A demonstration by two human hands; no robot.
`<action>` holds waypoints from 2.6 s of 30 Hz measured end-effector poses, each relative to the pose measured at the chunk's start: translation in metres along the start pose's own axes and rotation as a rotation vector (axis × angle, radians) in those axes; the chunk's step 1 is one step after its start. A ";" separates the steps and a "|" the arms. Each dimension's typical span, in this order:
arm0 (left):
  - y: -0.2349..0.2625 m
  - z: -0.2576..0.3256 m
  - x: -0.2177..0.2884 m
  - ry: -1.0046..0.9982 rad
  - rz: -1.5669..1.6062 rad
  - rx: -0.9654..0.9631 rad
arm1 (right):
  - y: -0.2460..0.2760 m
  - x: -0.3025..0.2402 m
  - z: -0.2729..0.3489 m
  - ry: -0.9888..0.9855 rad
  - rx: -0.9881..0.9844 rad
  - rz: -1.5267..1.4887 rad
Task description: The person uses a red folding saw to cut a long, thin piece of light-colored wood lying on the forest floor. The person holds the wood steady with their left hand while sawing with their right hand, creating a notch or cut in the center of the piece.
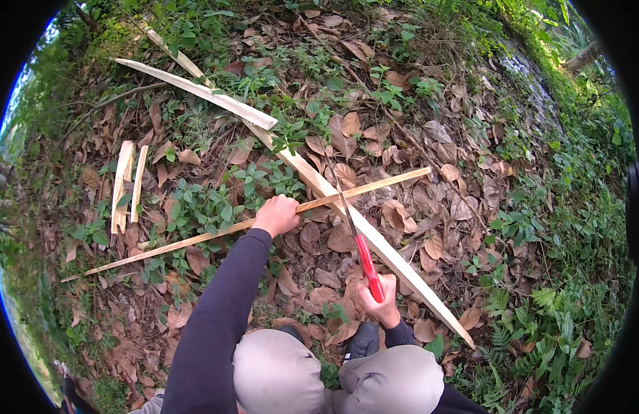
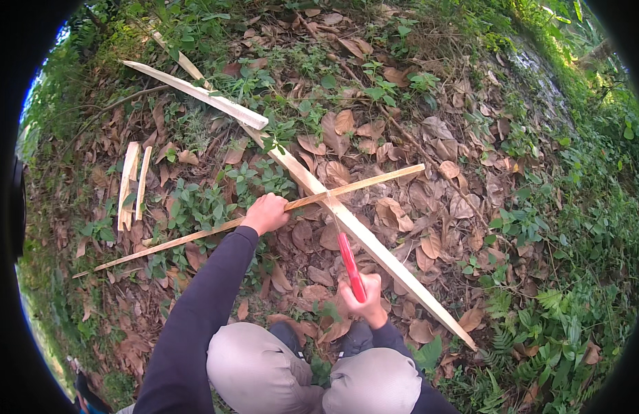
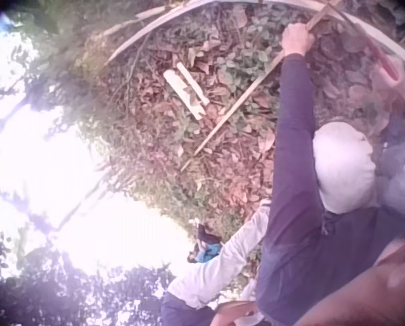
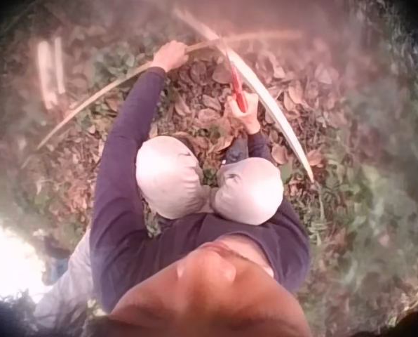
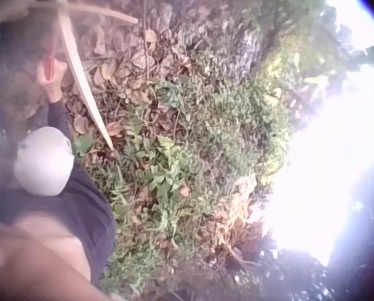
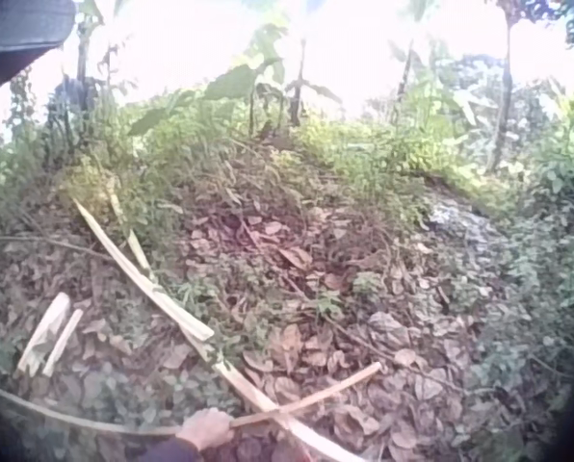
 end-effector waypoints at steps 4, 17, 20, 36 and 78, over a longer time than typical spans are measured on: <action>0.001 -0.003 -0.001 0.004 0.014 -0.003 | -0.007 0.010 -0.008 0.018 -0.001 0.003; -0.002 0.003 -0.002 -0.001 0.006 -0.025 | -0.011 0.003 -0.010 -0.028 0.017 -0.099; 0.000 0.000 0.007 -0.004 0.026 -0.013 | 0.009 0.017 0.051 0.031 -0.012 -0.024; -0.007 -0.001 0.008 -0.032 0.017 -0.015 | 0.012 0.023 0.070 0.079 0.013 0.019; 0.008 -0.014 -0.013 -0.006 0.010 0.039 | 0.019 0.017 0.074 0.050 0.020 0.001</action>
Point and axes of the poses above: each hand's wrist, its own z-axis away from the middle knuckle, its own y-axis out of the back of the hand, x = y × z, the point moved 2 cm from there along -z, towards the middle knuckle, and after that the axes turned 14 degrees about z, right-handed, at the moved point
